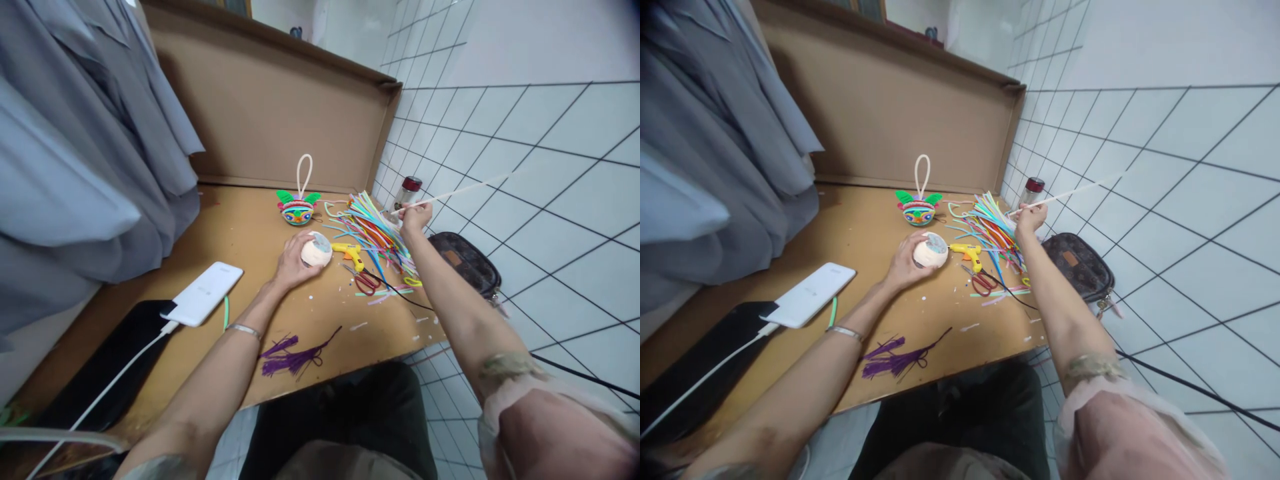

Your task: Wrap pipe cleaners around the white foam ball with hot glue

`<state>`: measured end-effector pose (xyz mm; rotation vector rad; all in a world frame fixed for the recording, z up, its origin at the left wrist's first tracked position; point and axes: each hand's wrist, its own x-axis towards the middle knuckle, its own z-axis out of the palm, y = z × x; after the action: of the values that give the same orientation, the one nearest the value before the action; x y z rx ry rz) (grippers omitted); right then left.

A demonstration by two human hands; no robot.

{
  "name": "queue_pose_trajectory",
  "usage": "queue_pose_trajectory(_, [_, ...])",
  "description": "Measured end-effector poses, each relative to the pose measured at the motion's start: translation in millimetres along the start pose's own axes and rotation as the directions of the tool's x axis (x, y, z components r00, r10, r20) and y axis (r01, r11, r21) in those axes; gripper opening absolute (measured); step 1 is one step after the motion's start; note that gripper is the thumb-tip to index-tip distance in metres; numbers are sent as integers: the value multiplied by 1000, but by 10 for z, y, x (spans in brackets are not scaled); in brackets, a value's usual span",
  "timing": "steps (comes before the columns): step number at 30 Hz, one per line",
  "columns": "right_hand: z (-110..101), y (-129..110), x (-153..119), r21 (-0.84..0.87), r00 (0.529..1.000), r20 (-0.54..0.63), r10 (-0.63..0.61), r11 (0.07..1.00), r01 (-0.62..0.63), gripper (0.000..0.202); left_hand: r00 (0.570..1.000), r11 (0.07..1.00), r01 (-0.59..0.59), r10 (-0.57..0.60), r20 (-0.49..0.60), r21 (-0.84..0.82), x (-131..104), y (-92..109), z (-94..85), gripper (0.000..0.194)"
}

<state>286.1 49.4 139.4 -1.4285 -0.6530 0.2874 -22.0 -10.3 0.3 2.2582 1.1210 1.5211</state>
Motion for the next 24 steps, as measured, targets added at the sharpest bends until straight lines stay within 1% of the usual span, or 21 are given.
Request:
queue_pose_trajectory(3, [145,153,-475,220,993,6,-121,968,117,20,1000,1000,6,-6,9,-5,2,1,-11,68])
queue_pose_trajectory(5, [178,297,-870,327,974,66,-218,927,185,7,1000,1000,-2,2,10,-13,3,-7,-14,70])
queue_pose_trajectory(6, [168,372,-1073,356,952,115,-283,907,226,6,1000,1000,-1,1,6,-16,2,-14,-13,70])
queue_pose_trajectory(8, [101,518,-1449,356,883,207,-422,873,333,17,1000,1000,0,0,-4,-25,1,-35,-7,71])
queue_pose_trajectory(9, [51,584,-1607,332,836,234,-497,849,412,20,1000,1000,-5,5,-18,-29,0,-48,-3,71])
queue_pose_trajectory(10, [-3,647,-1739,311,766,262,-587,803,508,18,999,999,-13,12,-32,-33,-1,-63,2,72])
queue_pose_trajectory(12, [-104,760,-1915,304,588,318,-744,667,680,17,999,998,-34,32,-43,-44,0,-96,10,73])
queue_pose_trajectory(14, [-176,853,-1987,306,426,364,-829,538,786,22,997,997,-55,53,-48,-57,3,-127,12,73])
queue_pose_trajectory(15, [-199,889,-1993,304,369,394,-842,498,813,23,997,996,-63,60,-51,-63,4,-141,11,72])
queue_pose_trajectory(16, [-214,915,-1986,304,333,415,-847,474,827,24,997,995,-68,64,-52,-67,5,-151,8,72])
queue_pose_trajectory(17, [-224,932,-1973,303,317,425,-848,463,833,25,996,995,-70,66,-53,-70,6,-159,6,72])
queue_pose_trajectory(18, [-231,940,-1957,300,321,428,-845,468,831,26,996,995,-70,67,-51,-71,5,-163,4,73])
queue_pose_trajectory(20, [-236,933,-1935,296,344,421,-839,486,823,28,997,995,-74,71,-40,-69,1,-162,2,74])
queue_pose_trajectory(21, [-235,923,-1932,304,339,418,-843,481,822,30,996,994,-80,78,-31,-68,-2,-158,3,74])
queue_pose_trajectory(22, [-231,912,-1935,318,327,414,-850,472,822,31,996,994,-89,87,-24,-66,-7,-152,4,74])
queue_pose_trajectory(24, [-210,891,-1951,367,286,402,-870,439,820,33,994,993,-105,104,-26,-55,-17,-141,7,71])
